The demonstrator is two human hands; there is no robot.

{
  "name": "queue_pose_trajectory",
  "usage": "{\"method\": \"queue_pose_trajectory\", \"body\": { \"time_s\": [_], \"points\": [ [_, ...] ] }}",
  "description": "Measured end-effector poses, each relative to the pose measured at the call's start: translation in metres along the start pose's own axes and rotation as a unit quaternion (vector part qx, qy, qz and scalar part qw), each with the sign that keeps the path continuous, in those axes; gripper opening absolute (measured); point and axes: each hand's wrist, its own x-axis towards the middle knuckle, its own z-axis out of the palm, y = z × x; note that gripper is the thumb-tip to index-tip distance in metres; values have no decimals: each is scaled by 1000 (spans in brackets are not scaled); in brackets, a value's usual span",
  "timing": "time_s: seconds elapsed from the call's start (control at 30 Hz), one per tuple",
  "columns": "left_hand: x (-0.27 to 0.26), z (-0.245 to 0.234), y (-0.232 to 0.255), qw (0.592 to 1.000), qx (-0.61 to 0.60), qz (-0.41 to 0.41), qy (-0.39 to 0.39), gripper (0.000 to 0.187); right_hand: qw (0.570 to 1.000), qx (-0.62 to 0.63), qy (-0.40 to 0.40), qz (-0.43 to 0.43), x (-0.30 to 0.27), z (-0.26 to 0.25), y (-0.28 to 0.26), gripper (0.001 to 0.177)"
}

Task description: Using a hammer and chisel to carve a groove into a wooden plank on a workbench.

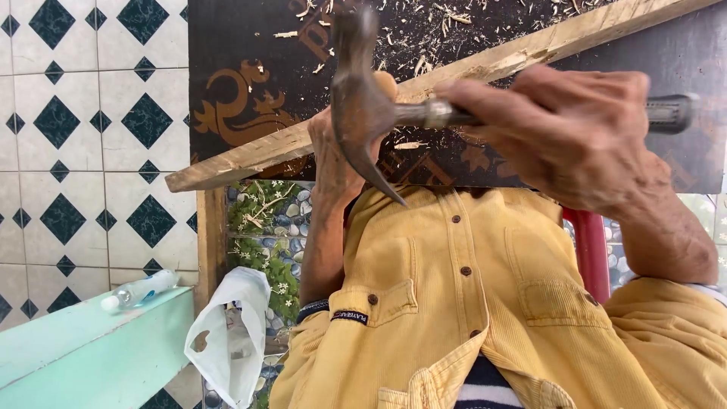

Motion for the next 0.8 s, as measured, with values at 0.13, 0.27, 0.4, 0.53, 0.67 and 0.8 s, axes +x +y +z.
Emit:
{"method": "queue_pose_trajectory", "body": {
  "time_s": [0.13,0.27,0.4,0.53,0.67,0.8],
  "points": [
    [3,2,-1,1000,-1,3,6,46,999,38,26,-11,15,-15,-10,31],
    [3,5,-1,1000,-7,5,3,40,996,71,47,13,14,-21,-6,40],
    [4,6,-2,1000,-9,11,8,39,996,66,-43,52,15,-14,-4,36],
    [-2,12,-9,999,34,1,-5,47,990,126,14,65,30,-35,-21,29],
    [7,5,5,1000,-3,5,17,40,995,28,-54,74,16,-21,-6,34],
    [0,9,-10,1000,-2,-12,9,54,990,112,-19,78,31,-27,-13,34]
  ]
}}
